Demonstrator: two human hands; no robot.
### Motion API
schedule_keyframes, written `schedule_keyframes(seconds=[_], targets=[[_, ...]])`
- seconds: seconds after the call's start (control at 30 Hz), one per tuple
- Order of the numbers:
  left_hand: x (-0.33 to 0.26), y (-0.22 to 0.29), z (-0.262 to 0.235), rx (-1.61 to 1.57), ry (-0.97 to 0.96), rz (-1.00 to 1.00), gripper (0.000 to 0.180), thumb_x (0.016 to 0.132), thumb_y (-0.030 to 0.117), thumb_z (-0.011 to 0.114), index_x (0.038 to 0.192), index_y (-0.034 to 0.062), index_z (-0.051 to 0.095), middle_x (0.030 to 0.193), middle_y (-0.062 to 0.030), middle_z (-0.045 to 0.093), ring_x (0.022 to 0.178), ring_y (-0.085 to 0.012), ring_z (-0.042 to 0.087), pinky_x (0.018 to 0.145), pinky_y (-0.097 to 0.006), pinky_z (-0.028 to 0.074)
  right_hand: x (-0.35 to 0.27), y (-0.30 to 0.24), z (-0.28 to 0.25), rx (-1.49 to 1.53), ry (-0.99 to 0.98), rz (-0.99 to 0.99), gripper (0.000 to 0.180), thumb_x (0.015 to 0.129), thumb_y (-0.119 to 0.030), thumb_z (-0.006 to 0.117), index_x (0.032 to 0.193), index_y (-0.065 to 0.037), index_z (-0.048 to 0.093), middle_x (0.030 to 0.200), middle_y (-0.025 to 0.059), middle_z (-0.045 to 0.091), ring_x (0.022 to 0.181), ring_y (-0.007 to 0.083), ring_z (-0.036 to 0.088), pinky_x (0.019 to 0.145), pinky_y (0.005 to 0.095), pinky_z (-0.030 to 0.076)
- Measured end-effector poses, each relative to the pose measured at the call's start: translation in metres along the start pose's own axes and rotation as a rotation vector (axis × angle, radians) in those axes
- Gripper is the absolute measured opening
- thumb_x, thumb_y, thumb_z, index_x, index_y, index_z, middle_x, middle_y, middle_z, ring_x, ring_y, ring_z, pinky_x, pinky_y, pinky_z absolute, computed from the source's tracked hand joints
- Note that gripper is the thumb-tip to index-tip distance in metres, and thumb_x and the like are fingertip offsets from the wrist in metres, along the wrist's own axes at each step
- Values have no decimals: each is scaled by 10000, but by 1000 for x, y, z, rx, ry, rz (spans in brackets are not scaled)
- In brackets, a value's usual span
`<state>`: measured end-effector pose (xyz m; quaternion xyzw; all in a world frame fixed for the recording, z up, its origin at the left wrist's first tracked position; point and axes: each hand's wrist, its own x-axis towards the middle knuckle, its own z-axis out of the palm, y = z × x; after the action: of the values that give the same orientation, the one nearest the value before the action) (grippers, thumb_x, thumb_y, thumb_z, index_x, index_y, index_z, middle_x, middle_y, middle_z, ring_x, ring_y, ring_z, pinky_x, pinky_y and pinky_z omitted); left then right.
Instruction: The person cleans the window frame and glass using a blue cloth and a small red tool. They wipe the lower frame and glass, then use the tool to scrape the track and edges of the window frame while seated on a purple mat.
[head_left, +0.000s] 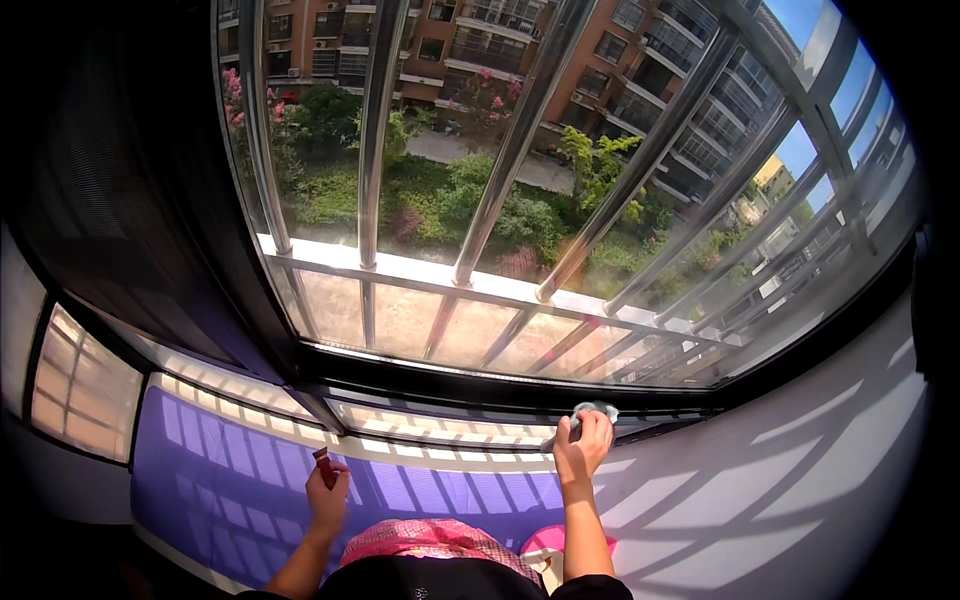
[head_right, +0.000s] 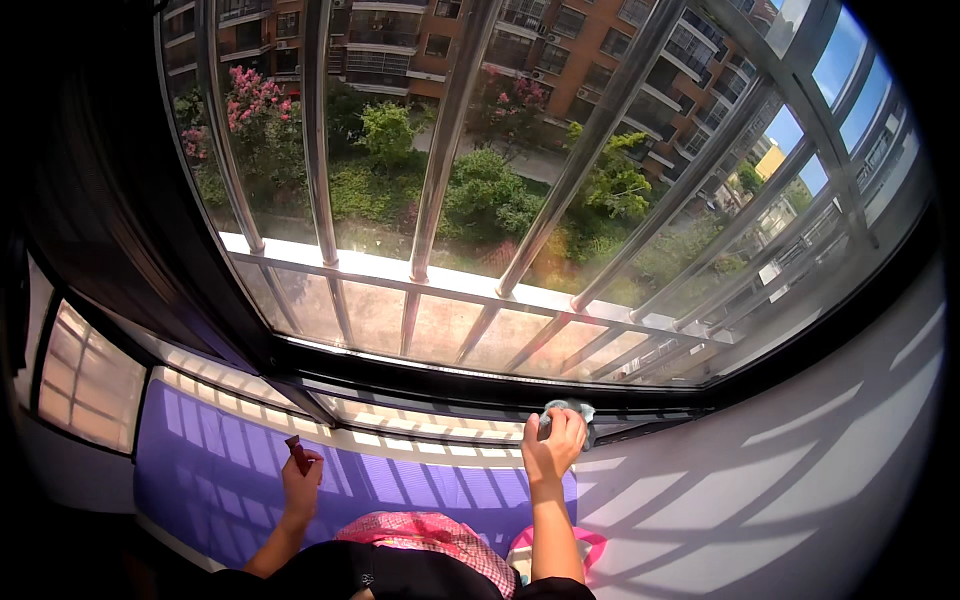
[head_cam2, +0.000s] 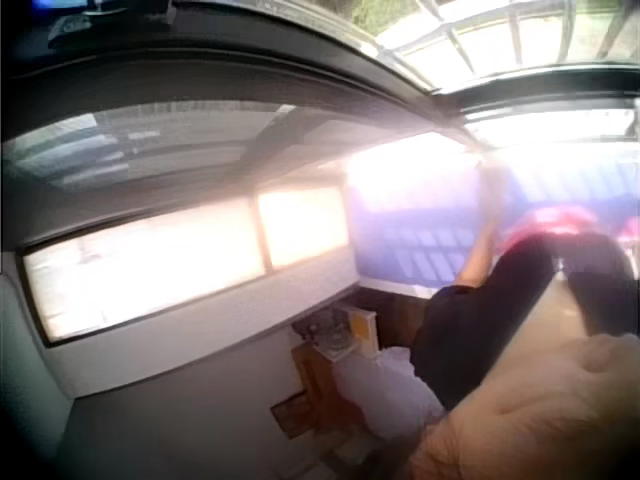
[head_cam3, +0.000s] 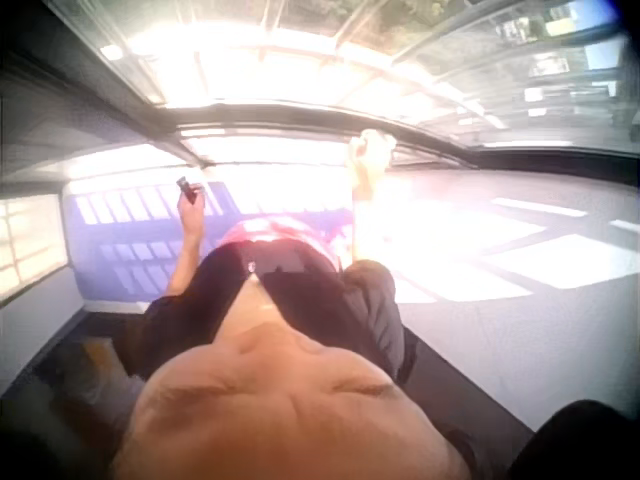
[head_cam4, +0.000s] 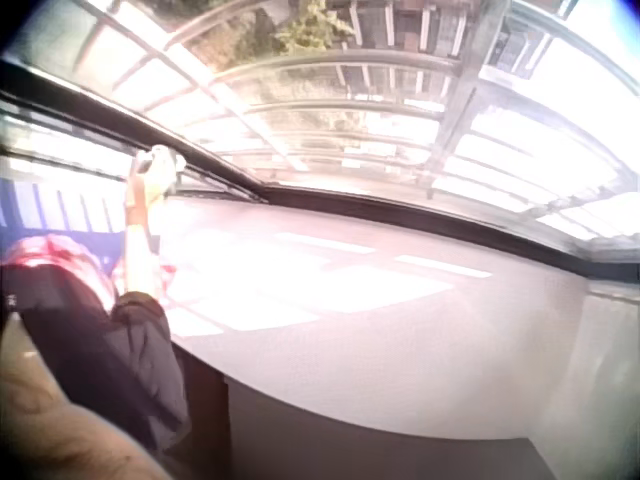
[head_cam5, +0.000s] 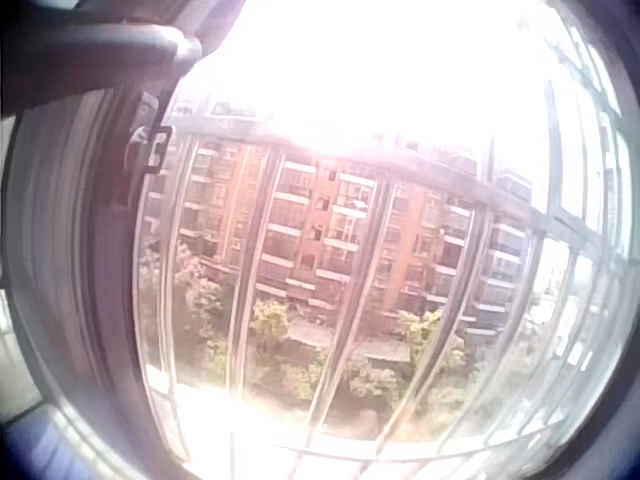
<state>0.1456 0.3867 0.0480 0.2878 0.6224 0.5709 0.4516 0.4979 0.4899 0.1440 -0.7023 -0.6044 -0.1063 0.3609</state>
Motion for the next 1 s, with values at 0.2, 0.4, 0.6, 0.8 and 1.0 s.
schedule_keyframes(seconds=[0.2, 0.4, 0.6, 0.8, 1.0], targets=[[-17, -9, 54, 44, -99, -50, 83, 818, -22, 548, 840, 57, 537, 644, 16, 504, 506, -58, 441, 456, -197, 344, -6, -37, 21, 272, 0, -341, 128, 729, -94, 649, 847, -51, 624, 847, 99, 565, 803, 299, 561, 804, 426, 458], [-49, -5, 98, -35, -204, -86, 111, 808, -42, 552, 860, 52, 525, 642, 8, 496, 503, -60, 436, 453, -191, 333, 25, 91, -15, 115, 71, -247, 59, 744, -108, 607, 790, -73, 619, 827, 73, 586, 798, 262, 582, 898, 423, 440], [-74, -20, 130, 22, -114, -92, 93, 820, 12, 569, 868, 58, 504, 688, 5, 500, 522, -59, 439, 466, -200, 348, 70, 235, -61, -54, 92, -85, 91, 805, -122, 539, 801, -54, 598, 864, 87, 611, 842, 275, 581, 968, 452, 375], [-86, -19, 159, -29, -134, -61, 87, 822, 19, 573, 870, 53, 508, 689, 2, 506, 523, -63, 445, 473, -202, 358, 97, 329, -89, -344, 92, 7, 138, 825, -156, 516, 808, -38, 585, 835, 110, 597, 823, 308, 571, 844, 436, 435], [-90, -19, 167, -6, -189, -116, 83, 815, -2, 566, 863, 43, 516, 681, -7, 514, 517, -73, 457, 466, -205, 364, 72, 230, -59, -67, 96, -59, 78, 769, -105, 589, 747, -31, 582, 799, 113, 587, 818, 307, 567, 834, 417, 433]])
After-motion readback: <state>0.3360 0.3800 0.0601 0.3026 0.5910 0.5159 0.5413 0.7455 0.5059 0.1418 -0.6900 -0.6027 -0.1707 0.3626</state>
